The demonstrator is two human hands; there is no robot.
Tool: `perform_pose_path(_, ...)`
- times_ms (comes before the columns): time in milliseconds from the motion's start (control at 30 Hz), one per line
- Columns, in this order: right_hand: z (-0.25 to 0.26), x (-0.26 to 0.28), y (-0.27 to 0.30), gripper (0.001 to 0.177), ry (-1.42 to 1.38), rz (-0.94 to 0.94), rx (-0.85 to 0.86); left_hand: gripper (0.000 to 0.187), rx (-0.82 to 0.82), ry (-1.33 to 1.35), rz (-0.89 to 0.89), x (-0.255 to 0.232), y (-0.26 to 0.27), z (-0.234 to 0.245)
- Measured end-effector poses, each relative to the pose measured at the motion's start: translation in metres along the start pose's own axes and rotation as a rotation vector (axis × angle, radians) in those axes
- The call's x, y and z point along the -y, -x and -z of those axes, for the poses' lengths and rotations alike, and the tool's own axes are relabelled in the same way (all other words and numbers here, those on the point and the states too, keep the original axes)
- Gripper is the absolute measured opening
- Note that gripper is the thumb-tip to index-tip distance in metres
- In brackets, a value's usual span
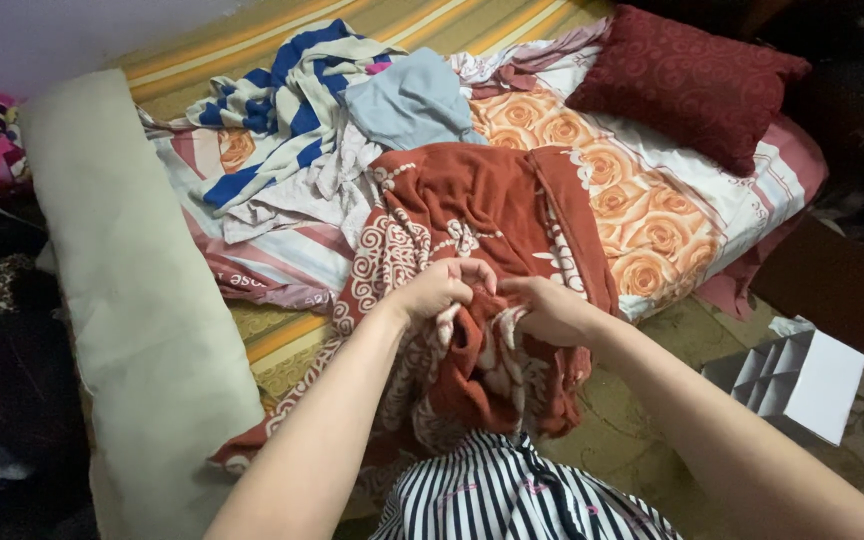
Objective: The recorder folds a patterned blanket or large piece of fabric on a bed.
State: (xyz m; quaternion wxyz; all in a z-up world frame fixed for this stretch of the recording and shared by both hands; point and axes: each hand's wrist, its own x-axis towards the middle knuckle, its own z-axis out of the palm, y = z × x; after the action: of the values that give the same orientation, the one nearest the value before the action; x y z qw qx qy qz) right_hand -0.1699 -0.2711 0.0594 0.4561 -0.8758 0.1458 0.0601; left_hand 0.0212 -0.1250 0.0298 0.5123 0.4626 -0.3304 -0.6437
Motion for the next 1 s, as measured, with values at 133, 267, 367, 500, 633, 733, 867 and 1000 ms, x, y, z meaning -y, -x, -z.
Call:
perform_pose_path(133,-0.001,-0.002,0.001,0.068,0.161,-0.07,0.052,0.035,0.018,0.055,-0.04,-0.005,-0.003,0.012)
perform_pose_path(267,0.002,0.024,0.008,0.052,0.166,0.018,-0.048,0.026,0.008,-0.068,-0.173,0.03,-0.022,0.056)
perform_pose_path(367,0.003,0.051,0.014,0.038,0.351,0.113,-0.229,0.044,-0.098,-0.142,0.063,-0.006,-0.006,0.034)
perform_pose_path(500,-0.011,0.07,0.016,0.038,0.534,0.255,-0.339,0.079,-0.294,-0.333,0.602,-0.043,0.008,-0.015)
perform_pose_path(633,-0.017,0.075,0.021,0.039,0.48,0.478,-0.346,0.05,-0.172,-0.285,0.399,0.031,-0.035,0.032)
perform_pose_path(733,-0.014,0.077,0.025,0.041,0.466,0.422,-0.318,0.032,-0.102,-0.328,0.325,0.036,-0.035,0.035)
perform_pose_path(867,-0.01,0.079,0.027,0.048,0.456,0.387,-0.315,0.031,-0.135,-0.263,0.417,-0.007,-0.007,-0.001)
perform_pose_path(1000,-0.014,0.075,0.024,0.048,0.397,0.353,-0.362,0.074,-0.053,-0.09,0.417,-0.004,-0.006,0.006)
